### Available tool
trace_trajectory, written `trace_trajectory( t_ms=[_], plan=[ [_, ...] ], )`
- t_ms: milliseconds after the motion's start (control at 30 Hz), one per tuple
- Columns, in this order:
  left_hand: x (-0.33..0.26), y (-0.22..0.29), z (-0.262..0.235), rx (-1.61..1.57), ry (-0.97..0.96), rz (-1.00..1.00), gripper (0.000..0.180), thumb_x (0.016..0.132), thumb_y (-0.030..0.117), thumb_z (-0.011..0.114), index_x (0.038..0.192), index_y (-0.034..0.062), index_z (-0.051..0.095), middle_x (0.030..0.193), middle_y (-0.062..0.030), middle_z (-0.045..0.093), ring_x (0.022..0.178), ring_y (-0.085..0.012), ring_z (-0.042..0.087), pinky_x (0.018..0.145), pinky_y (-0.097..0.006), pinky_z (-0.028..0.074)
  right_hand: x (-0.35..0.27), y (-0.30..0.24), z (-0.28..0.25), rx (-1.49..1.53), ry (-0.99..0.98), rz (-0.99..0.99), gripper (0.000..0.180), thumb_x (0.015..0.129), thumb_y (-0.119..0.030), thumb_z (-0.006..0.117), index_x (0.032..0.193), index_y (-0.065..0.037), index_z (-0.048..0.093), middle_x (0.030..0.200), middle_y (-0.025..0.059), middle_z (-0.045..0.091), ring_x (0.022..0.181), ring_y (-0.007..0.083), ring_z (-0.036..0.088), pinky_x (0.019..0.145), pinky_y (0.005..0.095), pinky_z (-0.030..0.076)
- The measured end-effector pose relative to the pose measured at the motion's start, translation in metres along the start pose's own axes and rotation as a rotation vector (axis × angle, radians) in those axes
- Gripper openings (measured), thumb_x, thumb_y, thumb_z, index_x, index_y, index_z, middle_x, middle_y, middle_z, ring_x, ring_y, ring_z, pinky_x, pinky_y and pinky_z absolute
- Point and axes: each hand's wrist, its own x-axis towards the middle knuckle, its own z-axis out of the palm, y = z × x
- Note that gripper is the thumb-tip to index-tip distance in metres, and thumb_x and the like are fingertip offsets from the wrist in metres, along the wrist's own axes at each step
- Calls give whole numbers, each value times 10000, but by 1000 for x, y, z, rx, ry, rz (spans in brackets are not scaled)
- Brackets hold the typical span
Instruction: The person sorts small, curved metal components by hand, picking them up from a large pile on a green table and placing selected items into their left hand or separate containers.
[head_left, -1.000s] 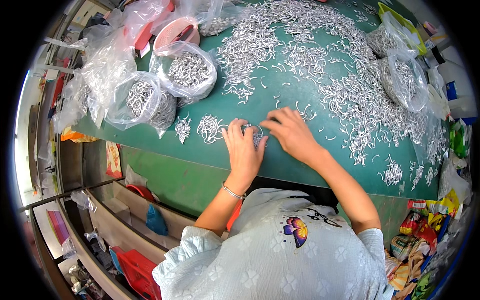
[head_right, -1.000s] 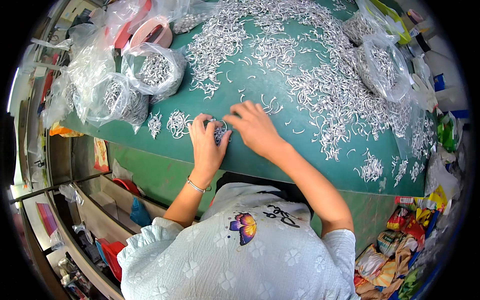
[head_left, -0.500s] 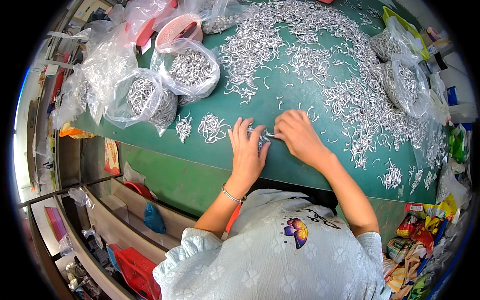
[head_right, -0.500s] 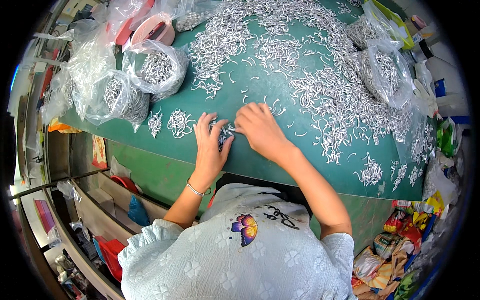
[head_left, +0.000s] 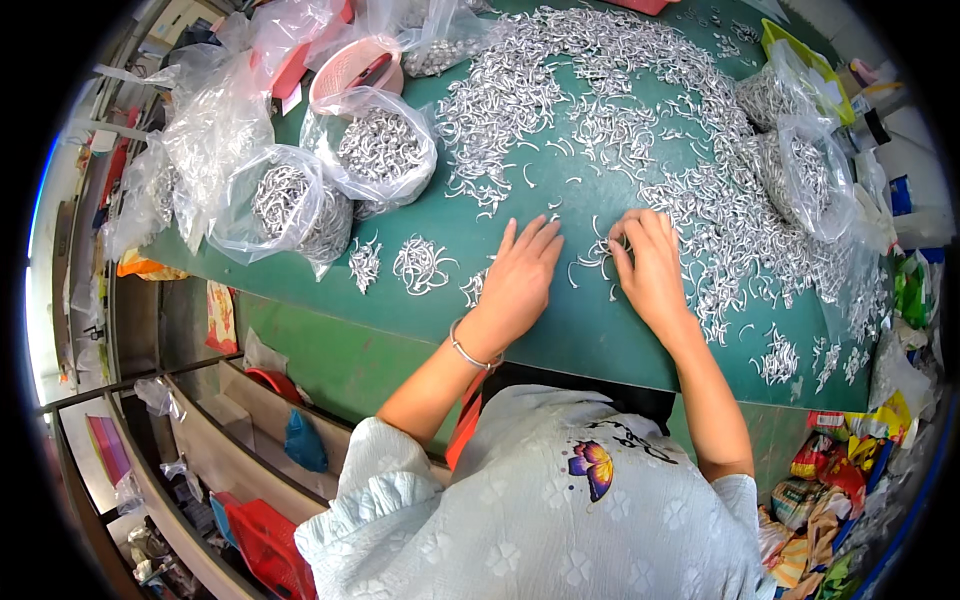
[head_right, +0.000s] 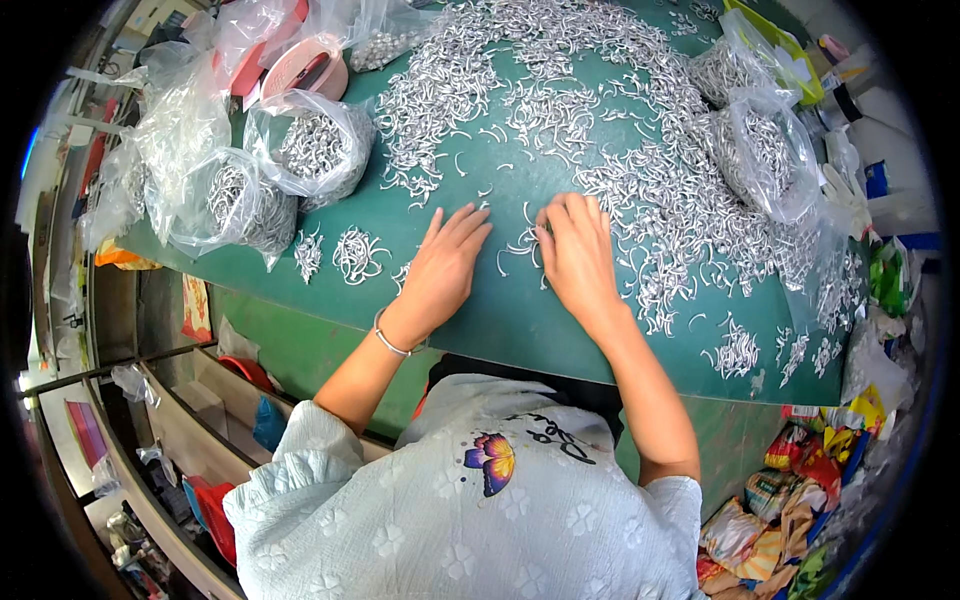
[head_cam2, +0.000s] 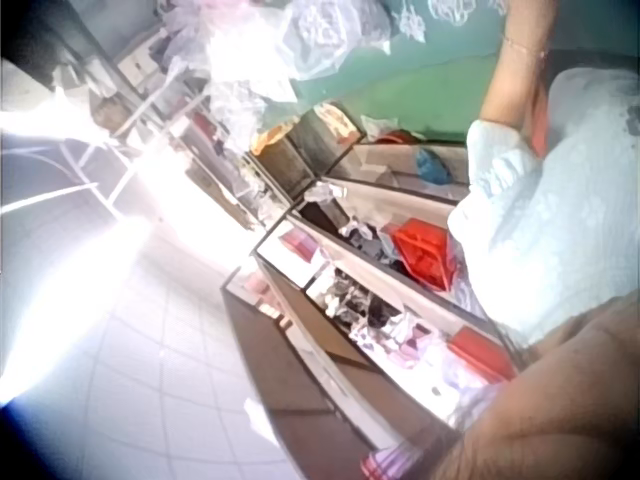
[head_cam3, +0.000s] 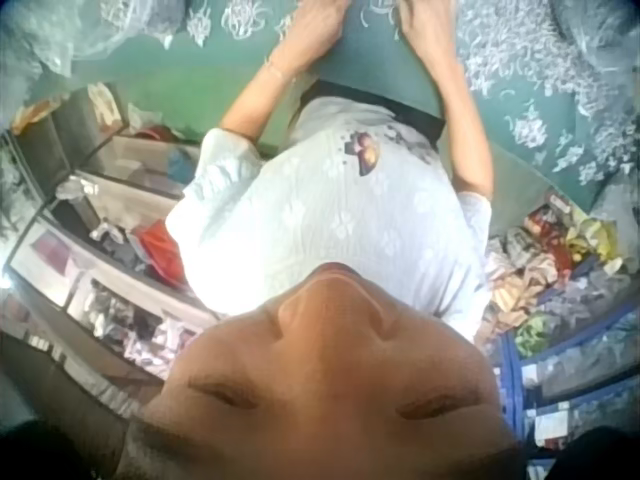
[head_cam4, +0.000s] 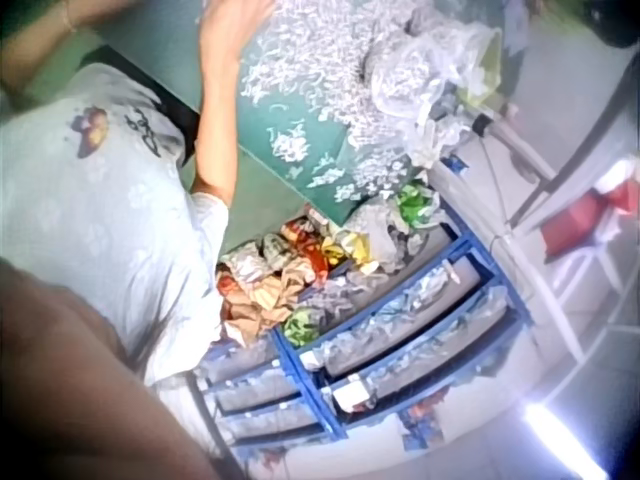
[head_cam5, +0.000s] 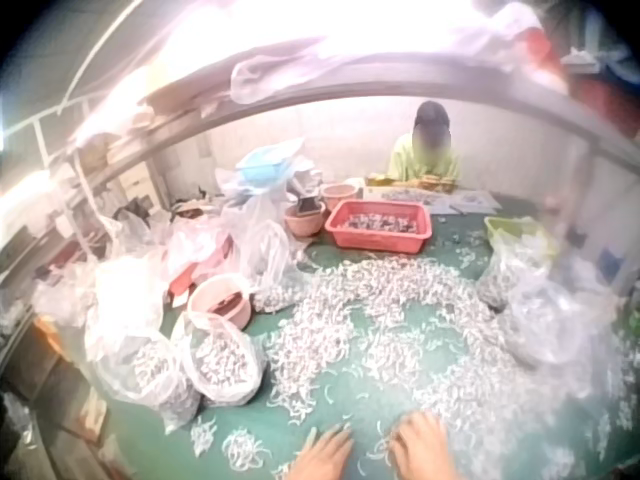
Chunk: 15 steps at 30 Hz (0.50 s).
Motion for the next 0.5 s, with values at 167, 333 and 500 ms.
trace_trajectory(
  t_ms=[167,333,500],
  plan=[
    [-24,8,-15,-156,70,-191,204,856,13,611,1059,-9,625,1111,-155,600,1079,-347,575,1080,-494,377,36,-7,38,46,66,-202,185,800,-55,662,977,-34,611,1018,116,562,983,305,525,823,403,426],
    [-36,3,-18,-171,157,-217,191,852,17,630,1042,0,617,1056,-158,600,1028,-341,585,1034,-466,407,32,-16,67,45,-182,-206,152,788,-65,668,914,-28,591,969,124,550,979,309,536,805,405,438],
    [-31,8,-22,-214,177,-329,252,840,35,651,1088,24,606,1144,-149,576,1152,-342,521,1057,-476,362,35,-22,45,373,-280,-43,173,821,-88,674,975,-21,632,975,135,591,1005,325,563,889,424,446]
  ],
)
